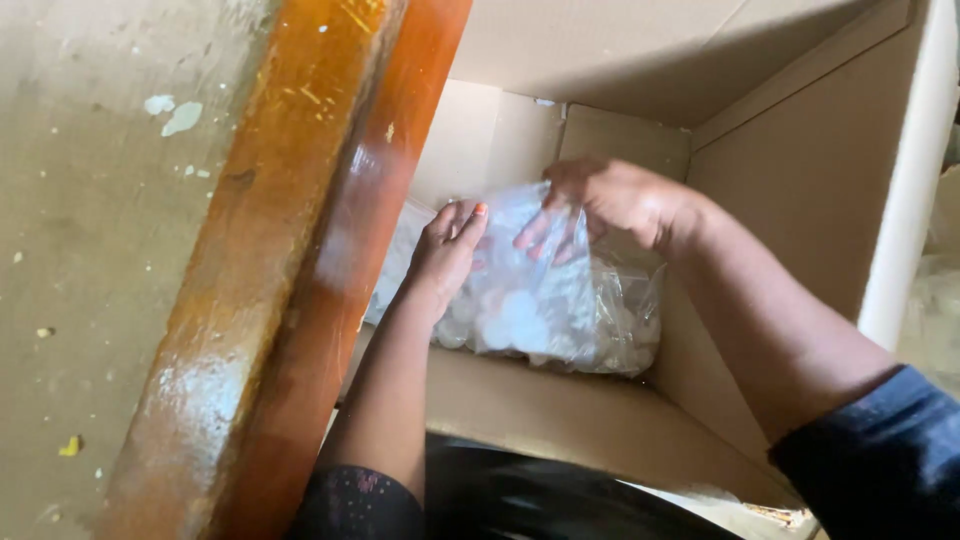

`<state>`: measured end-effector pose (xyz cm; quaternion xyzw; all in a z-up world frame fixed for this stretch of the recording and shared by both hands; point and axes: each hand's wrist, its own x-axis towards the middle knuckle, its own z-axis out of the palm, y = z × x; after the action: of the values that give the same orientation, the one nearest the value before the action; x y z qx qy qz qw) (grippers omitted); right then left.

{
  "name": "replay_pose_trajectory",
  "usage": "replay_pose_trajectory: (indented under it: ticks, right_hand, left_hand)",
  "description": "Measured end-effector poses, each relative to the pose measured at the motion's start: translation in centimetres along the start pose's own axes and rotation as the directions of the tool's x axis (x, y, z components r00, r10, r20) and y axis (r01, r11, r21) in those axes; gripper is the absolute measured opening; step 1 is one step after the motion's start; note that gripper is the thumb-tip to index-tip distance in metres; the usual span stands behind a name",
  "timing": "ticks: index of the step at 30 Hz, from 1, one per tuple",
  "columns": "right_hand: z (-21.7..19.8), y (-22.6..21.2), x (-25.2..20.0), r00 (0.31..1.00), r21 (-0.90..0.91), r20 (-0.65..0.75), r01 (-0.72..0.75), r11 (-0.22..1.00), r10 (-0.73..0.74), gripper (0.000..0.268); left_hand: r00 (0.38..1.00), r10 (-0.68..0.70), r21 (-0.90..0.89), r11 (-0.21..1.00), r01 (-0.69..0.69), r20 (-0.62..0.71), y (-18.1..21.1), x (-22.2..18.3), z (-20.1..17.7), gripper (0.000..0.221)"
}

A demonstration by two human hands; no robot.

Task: Placing small white objects, likely camphor or wax pellets, into plastic bags and storing them in a cardboard box.

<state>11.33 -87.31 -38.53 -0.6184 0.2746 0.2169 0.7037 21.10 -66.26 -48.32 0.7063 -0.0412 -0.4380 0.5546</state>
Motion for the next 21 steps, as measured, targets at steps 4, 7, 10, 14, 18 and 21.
replay_pose_trajectory:
  ticks: [4, 7, 10, 14, 18, 21]
  right_hand:
    - [2.9, 8.9, 4.7, 0.971, 0.172, -0.107, -0.195, 0.966, 0.215, 0.032]
    - [2.4, 10.1, 6.3, 0.964, -0.188, -0.027, -0.266, 0.946, 0.266, 0.031]
    - [-0.8, 11.8, 9.0, 0.937, -0.579, -0.337, -0.287, 0.764, 0.096, 0.032]
    - [-3.8, 17.3, 13.0, 0.805, -0.775, -0.33, 0.066, 0.628, -0.492, 0.071]
    - [-0.3, 14.7, 10.0, 0.954, -0.665, -0.278, -0.11, 0.739, -0.108, 0.066]
    - [-0.8, 11.8, 9.6, 0.956, -0.776, -0.29, -0.214, 0.593, -0.036, 0.037]
  left_hand:
    - [0.991, -0.075, 0.244, 0.965, 0.1, -0.106, -1.5, 0.3, -1.2, 0.043]
    - [0.974, 0.057, 0.841, 0.517, 0.161, -0.221, -1.6, 0.3, -1.7, 0.061]
    - [0.977, 0.037, 0.933, 0.306, 0.189, -0.21, 1.2, -2.0, 0.4, 0.069]
    - [0.947, 0.319, 0.992, 0.129, 0.004, -0.045, 0.3, -1.6, 2.4, 0.027]
    - [0.953, 0.303, 0.985, 0.152, -0.079, 0.03, -0.7, -1.5, 1.9, 0.024]
    - [0.956, 0.294, 0.972, 0.225, -0.068, -0.001, 1.1, -2.8, 0.7, 0.043]
